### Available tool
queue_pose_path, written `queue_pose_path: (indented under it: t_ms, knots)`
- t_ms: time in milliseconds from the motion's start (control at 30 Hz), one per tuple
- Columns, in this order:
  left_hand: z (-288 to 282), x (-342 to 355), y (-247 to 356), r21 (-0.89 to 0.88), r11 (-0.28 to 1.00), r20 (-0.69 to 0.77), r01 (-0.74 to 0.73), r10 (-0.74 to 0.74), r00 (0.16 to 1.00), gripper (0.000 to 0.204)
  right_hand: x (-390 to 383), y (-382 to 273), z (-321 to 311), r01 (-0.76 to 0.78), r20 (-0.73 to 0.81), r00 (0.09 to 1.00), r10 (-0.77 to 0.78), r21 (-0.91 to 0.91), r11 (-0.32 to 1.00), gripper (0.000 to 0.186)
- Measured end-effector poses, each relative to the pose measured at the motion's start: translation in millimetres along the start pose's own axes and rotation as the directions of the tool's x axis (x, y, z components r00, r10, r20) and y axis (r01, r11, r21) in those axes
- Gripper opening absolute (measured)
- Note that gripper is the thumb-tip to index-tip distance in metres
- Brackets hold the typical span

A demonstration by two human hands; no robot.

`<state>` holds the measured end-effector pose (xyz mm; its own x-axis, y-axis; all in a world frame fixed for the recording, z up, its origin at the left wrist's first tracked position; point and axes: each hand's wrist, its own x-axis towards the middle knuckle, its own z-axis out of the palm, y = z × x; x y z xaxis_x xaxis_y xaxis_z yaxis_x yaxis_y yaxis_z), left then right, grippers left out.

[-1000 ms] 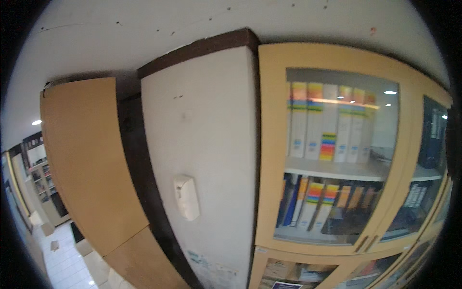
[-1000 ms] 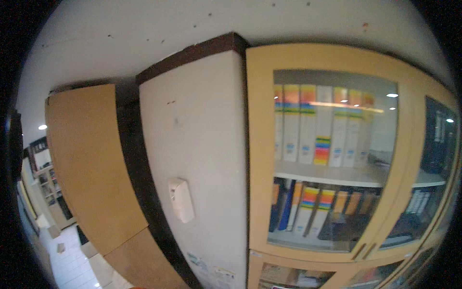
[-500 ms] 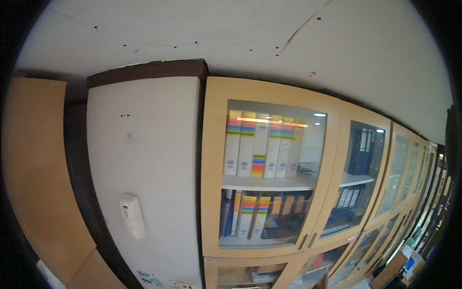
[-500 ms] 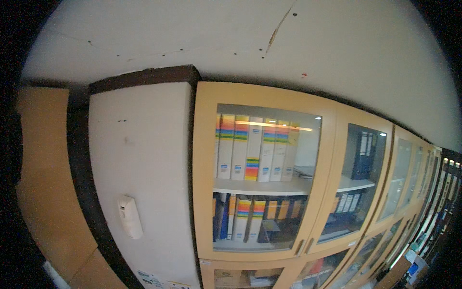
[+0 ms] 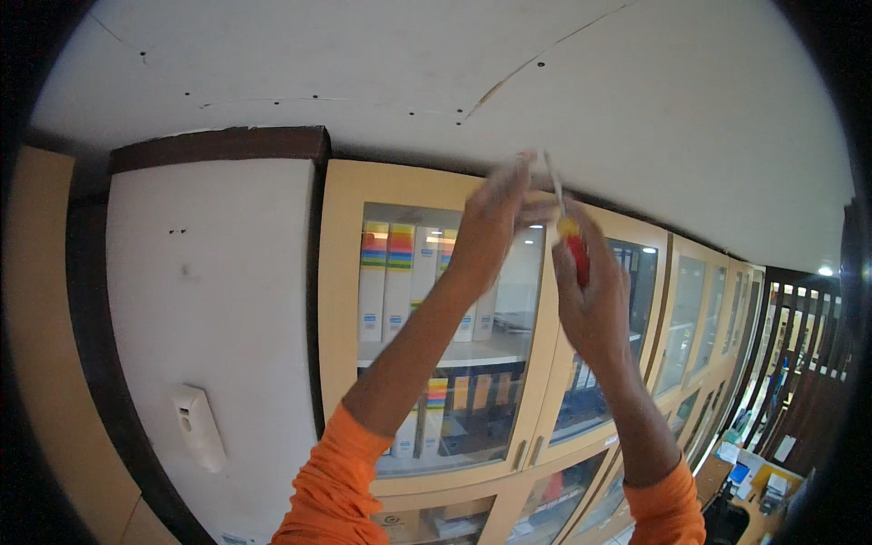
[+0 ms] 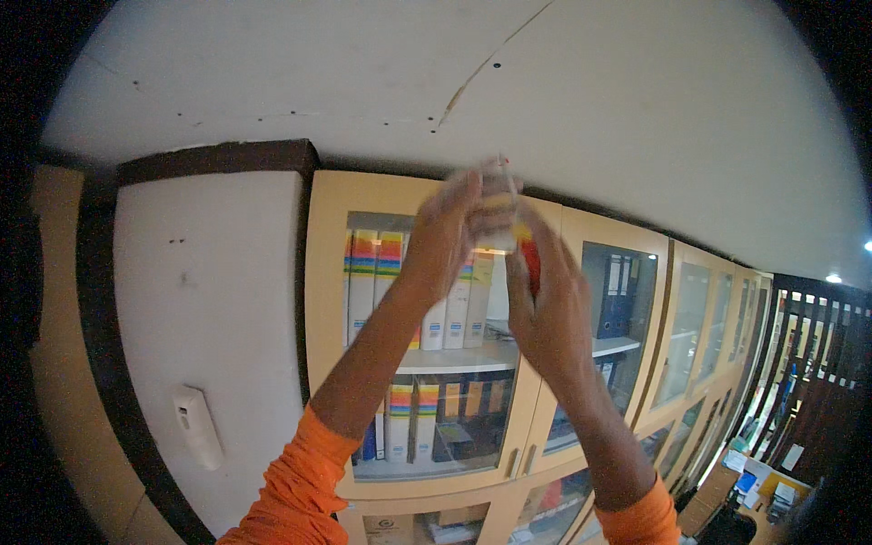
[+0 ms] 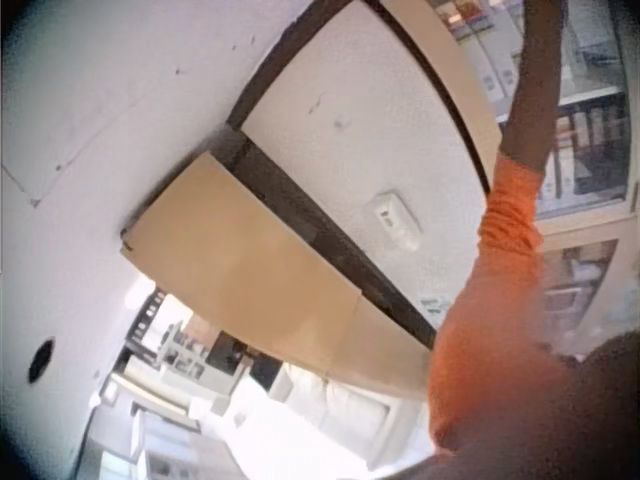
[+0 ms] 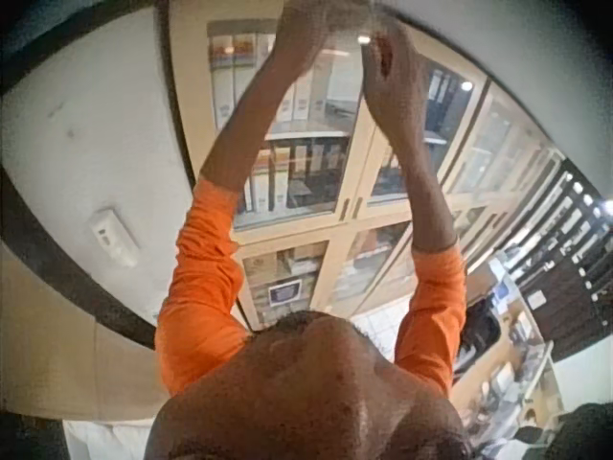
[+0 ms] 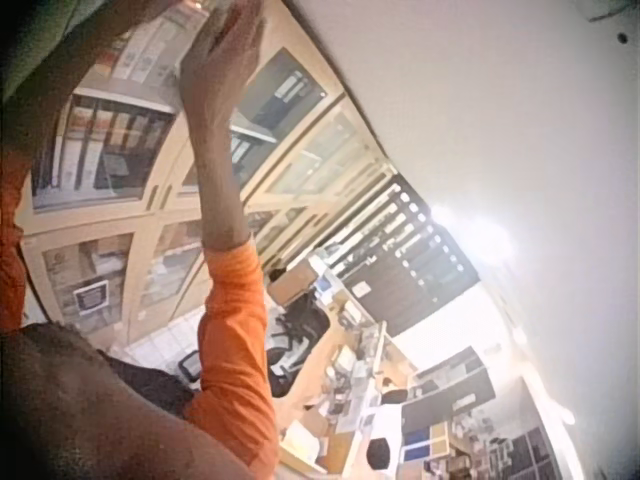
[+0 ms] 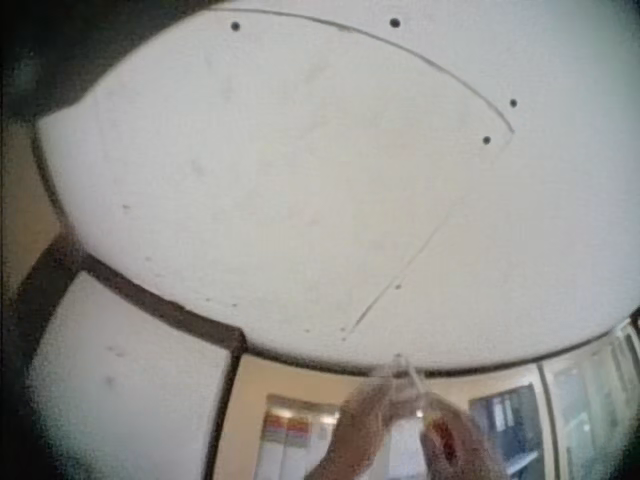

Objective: The person climbs a ladder and uses a screwdriver to fasten screws into the ceiling, securing ceiling panels in place. The person works on multiple screw holes along the ceiling edge near a wall cabinet.

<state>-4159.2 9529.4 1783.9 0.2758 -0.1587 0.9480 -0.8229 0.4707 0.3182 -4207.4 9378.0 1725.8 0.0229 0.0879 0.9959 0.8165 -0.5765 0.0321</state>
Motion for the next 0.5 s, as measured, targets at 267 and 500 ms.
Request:
queue_pose_path:
  t_ms: [267, 500]
  knots:
    - [44, 74, 35, 0.057, 0.979, -0.118, -0.195, 0.201, 0.973, 0.037, 76, -8, 7, 0.075, -0.192, 0.978, -0.08, -0.033, 0.997, 0.045]
    - [42, 85, 32, 0.032, 0.971, -0.169, -0.236, 0.238, 0.957, 0.033, 86, -7, 14, 0.102, -0.229, 0.965, -0.125, -0.111, 0.989, 0.049]
